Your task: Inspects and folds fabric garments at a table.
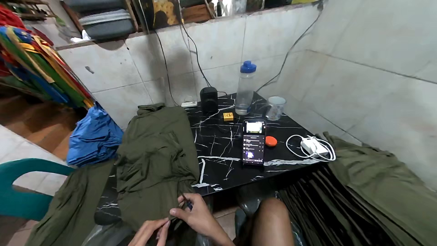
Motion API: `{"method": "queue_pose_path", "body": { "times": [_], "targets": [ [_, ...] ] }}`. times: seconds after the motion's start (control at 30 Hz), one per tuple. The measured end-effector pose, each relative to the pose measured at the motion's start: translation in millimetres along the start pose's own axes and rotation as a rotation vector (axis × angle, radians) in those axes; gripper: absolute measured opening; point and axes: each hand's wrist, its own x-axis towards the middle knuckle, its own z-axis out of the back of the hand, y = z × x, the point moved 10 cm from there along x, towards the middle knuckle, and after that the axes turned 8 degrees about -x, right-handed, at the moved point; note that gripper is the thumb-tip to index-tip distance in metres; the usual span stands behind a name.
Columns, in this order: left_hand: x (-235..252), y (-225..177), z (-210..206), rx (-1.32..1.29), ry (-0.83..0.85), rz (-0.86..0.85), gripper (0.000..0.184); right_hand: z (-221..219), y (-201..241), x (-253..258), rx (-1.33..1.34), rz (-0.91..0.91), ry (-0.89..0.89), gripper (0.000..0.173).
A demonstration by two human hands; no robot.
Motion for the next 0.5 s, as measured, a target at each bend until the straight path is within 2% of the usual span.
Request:
{"method": "queue_pose_path", "body": {
  "times": [0.17,0.27,0.33,0.5],
  "targets": [
    [1.6,4.1,-22.5,-0.097,0.115,0.075,0.012,3.8,5.3,0.4,-0.135,0.112,-0.041,0.032],
    [-0.5,5.5,-22.7,-0.162,0.015,0.093,0.012,2.5,6.7,0.6,-0.11,0.147,-0.018,0.03],
    [-1.9,4.8,-22.0,-0.22,-0.055,0.142,0.019,1.3,7.0,-0.3,-0.077,0.157,-0.007,0.027],
    [-2.5,6.6,-23.7,-0.357,-0.045,0.193,0.02,-0.3,5.0,-0.3,-0.071,0.137,0.019,0.027]
  ]
}}
